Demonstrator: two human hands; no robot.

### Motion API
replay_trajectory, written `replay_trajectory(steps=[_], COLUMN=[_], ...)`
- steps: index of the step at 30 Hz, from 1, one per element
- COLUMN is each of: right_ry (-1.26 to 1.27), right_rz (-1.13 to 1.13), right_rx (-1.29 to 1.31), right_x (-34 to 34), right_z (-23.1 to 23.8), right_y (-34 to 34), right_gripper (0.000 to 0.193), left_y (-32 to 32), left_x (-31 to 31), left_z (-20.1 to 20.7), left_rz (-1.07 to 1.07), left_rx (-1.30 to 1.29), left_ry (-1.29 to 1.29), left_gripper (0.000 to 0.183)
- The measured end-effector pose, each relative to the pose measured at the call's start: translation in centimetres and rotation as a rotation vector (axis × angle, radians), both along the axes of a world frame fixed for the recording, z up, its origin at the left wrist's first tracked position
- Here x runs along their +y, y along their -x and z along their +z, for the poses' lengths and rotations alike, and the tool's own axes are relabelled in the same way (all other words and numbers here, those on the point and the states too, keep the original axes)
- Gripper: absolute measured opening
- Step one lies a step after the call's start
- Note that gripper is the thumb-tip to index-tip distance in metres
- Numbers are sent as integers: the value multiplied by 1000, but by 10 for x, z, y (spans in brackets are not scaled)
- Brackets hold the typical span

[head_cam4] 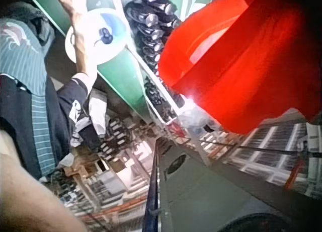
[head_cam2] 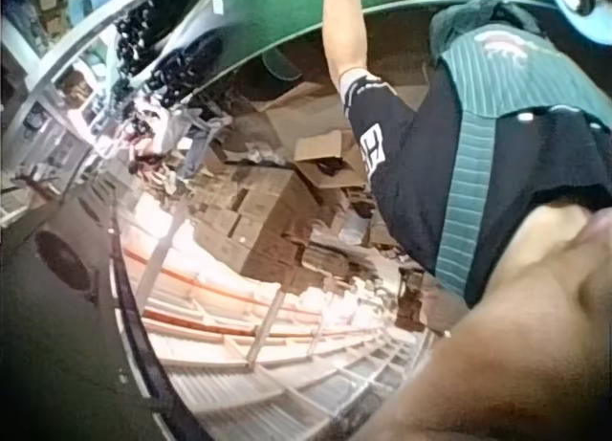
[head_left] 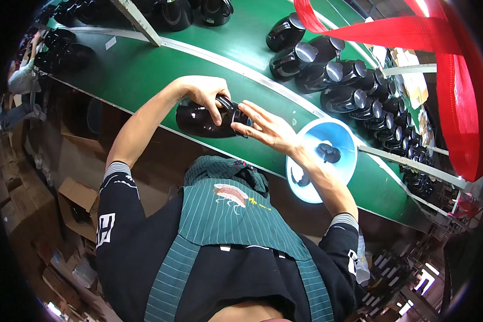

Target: The person repeatedly picks up black kettles from a green conveyor belt and attaches white circular lids from a blue basin. They place the assembled kettles back on the belt in rows. The process is continuous and repetitive throughout the clip.

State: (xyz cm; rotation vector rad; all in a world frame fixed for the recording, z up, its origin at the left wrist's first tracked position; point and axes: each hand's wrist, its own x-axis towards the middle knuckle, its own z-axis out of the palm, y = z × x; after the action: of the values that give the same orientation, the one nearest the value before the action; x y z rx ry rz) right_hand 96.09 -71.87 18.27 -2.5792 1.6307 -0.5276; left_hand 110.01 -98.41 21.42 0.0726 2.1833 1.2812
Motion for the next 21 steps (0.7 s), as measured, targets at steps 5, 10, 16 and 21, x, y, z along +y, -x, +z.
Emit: replay_trajectory(steps=[5,10,16,21], right_ry=[-285,-1040,-740,-227], right_rz=[-520,-1073,-974,-645], right_rx=[-556,-1570,-1494,-461], right_x=[9,-2,15,33], right_z=[41,14,5,25], right_y=[-8,8,7,-21], right_gripper=[91,88,84,92], left_y=[-10,-14,-15,-7], left_x=[17,71,100,72], left_z=[-1,3,-17,-5], left_rz=[168,262,195,226], left_rx=[126,489,562,579], left_ry=[153,593,733,511], left_gripper=[37,23,28,26])
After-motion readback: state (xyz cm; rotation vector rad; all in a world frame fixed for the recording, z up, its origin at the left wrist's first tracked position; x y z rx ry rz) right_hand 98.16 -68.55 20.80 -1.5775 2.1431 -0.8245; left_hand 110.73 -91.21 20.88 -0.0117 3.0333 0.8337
